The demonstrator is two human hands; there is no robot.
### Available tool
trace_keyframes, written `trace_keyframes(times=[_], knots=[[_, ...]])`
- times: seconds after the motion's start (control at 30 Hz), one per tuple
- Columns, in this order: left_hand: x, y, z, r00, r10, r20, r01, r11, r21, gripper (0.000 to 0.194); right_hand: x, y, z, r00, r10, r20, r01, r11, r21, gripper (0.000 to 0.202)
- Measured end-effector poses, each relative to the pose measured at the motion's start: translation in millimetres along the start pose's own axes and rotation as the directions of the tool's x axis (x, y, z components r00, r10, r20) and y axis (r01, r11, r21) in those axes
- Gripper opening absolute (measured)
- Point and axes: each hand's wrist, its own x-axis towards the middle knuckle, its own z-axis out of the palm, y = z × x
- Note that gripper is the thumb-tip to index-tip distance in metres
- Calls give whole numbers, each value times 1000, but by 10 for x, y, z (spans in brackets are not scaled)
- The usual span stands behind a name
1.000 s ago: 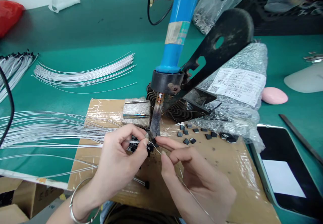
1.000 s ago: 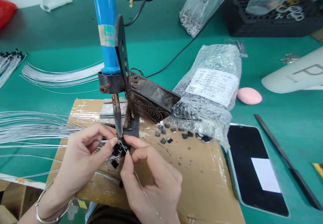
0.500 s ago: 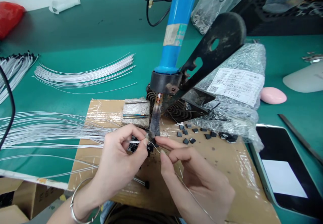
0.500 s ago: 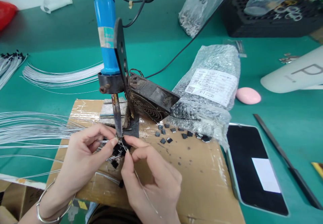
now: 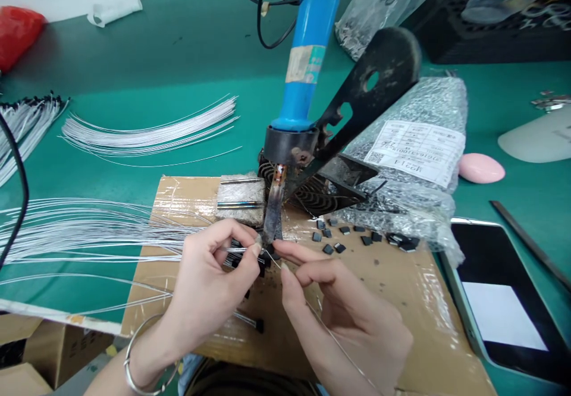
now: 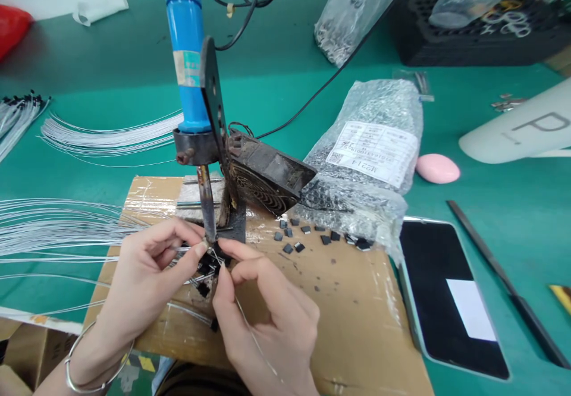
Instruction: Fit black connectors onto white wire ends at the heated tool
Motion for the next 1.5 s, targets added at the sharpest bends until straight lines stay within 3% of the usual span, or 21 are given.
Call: trace_keyframes(times=[1.5], knots=[[-4, -38, 14, 999, 34, -4, -34, 999, 39, 12, 4, 11, 41, 995, -98, -36, 97, 994, -41, 19]])
